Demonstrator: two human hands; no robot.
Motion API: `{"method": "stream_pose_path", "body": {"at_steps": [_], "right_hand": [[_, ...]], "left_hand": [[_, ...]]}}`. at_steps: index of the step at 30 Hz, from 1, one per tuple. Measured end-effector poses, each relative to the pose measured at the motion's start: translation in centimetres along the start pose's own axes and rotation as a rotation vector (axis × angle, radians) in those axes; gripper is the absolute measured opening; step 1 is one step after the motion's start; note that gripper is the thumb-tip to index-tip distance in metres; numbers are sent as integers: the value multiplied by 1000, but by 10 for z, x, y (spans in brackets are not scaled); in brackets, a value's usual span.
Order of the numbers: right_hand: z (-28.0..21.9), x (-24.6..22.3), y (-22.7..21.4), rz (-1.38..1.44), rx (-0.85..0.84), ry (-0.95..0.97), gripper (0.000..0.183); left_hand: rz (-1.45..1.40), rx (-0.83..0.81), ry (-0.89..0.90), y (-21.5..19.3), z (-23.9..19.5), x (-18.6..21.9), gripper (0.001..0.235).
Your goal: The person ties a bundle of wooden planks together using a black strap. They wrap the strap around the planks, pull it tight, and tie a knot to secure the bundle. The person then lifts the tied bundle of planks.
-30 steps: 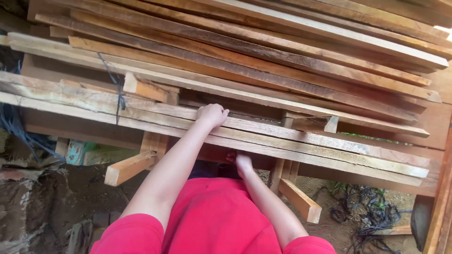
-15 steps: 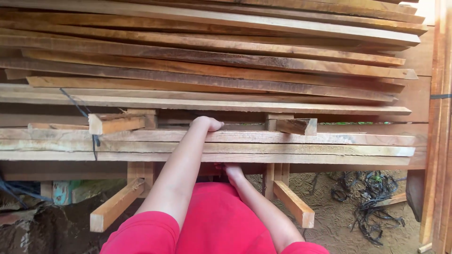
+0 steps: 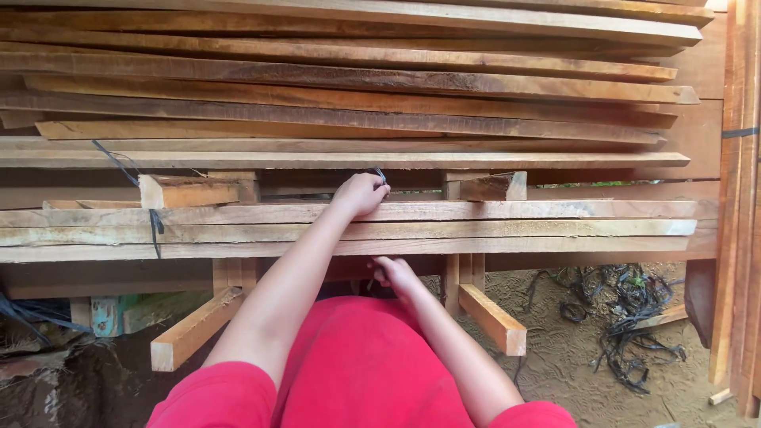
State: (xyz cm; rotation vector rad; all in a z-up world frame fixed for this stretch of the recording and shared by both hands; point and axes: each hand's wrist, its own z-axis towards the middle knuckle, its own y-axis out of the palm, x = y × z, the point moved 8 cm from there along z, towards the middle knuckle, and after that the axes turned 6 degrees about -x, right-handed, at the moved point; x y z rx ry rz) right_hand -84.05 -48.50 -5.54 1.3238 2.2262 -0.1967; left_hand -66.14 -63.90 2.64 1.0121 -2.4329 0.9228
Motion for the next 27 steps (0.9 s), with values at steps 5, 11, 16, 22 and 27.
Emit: {"method": "stream_pose_path", "body": {"at_steps": [5,11,16,22,27], "right_hand": [[-37,-34,-11,20,-83,-104,61],[-42,-54,-1,-54,6,-68,60],[-28,-36,-15,-162,73,-75,65],[-68,-71,-15,-509,141,-102,69],[-126,-149,-20,-660,188,-279,37]], "left_hand": [[122,185,118,8,-36,9,37],[237,538,376,21,-52,9,37],[268,801,440,36,-53,12,26],[336,925,416,40,-55,12,26],[340,952,404,41,-50,11,24]]}}
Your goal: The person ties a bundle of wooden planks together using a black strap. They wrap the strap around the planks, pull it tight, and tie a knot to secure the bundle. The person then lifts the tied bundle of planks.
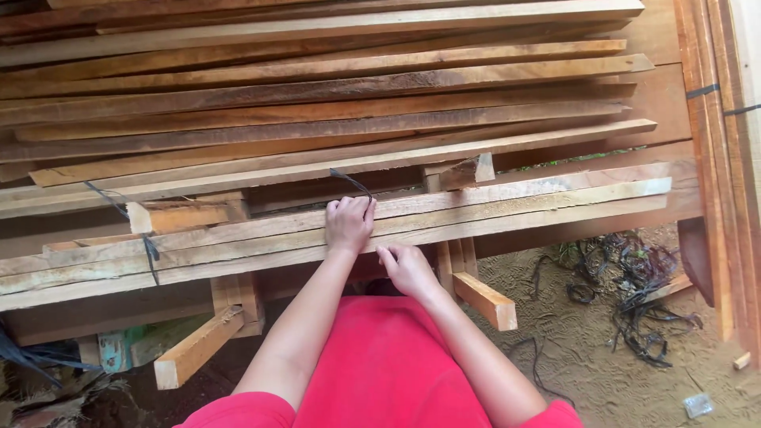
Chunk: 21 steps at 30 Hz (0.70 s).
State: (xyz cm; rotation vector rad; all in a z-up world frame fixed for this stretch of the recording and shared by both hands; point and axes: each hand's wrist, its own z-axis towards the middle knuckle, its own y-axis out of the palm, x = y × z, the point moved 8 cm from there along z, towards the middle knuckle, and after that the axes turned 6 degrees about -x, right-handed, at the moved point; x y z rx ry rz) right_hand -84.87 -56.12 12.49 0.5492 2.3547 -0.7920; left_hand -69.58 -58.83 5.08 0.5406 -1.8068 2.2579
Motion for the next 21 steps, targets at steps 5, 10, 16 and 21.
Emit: {"method": "stream_pose_path", "body": {"at_steps": [5,10,16,21], "right_hand": [[21,-2,-14,572,149,-154,34],[31,-13,-13,793,133,-176,36],[41,-49,-26,652,124,-321,37],[113,-15,-41,856,180,-106,36]], "left_hand": [[-39,-89,-42,1,4,-3,23],[-178,-576,-270,13,18,-22,35],[-314,-786,-396,21,28,-39,39],[-472,-856,-405,-1,30,-27,43]]}}
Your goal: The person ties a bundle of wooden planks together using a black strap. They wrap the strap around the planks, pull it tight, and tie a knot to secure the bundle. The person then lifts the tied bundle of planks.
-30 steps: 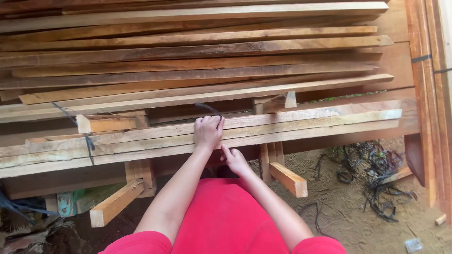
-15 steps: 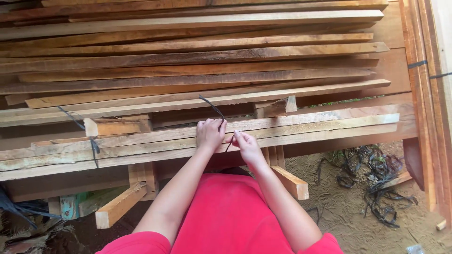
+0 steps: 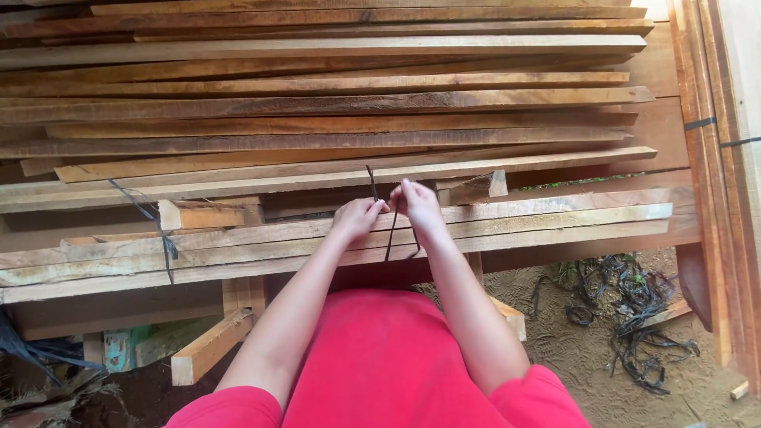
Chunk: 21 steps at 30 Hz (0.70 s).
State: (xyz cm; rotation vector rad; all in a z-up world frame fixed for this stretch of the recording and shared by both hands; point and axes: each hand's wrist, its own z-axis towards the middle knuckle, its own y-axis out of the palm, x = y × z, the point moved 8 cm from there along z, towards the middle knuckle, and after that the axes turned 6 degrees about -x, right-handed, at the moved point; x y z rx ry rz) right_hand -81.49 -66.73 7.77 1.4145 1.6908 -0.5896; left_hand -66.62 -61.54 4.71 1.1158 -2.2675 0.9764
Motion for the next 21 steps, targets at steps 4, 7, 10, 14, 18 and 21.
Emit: {"method": "stream_pose_path", "body": {"at_steps": [4,7,10,14,18,21], "right_hand": [[86,41,-17,5,90,149,31],[103,45,-3,47,91,222,25],[87,12,23,78,41,184,25],[67,-20,14,51,83,-75,45],[15,-17,-19,-434,330,-263,45],[-39,6,4,-622,204,-263,23]], "left_hand": [[-180,-17,56,12,31,-31,38],[-321,-64,124,16,41,-42,38],[-411,-130,130,13,34,-32,33],[-379,-116,132,23,40,-35,30],[-375,-51,187,24,46,-37,30],[-369,-19,156,19,43,-38,31]]}}
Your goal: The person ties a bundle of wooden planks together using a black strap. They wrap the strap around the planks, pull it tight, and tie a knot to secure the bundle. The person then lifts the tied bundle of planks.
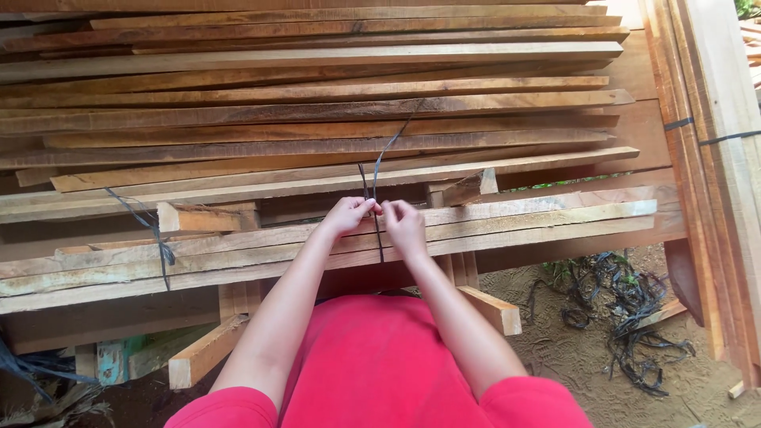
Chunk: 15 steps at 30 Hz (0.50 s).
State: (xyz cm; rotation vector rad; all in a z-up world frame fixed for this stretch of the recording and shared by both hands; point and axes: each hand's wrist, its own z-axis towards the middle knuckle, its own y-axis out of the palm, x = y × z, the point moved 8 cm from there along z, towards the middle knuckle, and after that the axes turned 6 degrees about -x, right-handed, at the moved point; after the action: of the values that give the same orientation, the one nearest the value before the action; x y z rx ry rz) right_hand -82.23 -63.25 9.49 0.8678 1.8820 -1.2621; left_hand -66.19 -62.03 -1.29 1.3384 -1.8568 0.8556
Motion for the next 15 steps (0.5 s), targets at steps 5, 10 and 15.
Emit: {"method": "stream_pose_path", "body": {"at_steps": [5,10,15], "right_hand": [[3,26,20,-200,-25,-43,26],[6,26,26,-335,-114,47,31],[2,14,23,-360,-63,60,21]], "left_hand": [[-6,59,31,-7,-5,-2,32],[3,105,35,-11,-7,-1,33],[-51,203,173,-14,-26,24,27]]}}
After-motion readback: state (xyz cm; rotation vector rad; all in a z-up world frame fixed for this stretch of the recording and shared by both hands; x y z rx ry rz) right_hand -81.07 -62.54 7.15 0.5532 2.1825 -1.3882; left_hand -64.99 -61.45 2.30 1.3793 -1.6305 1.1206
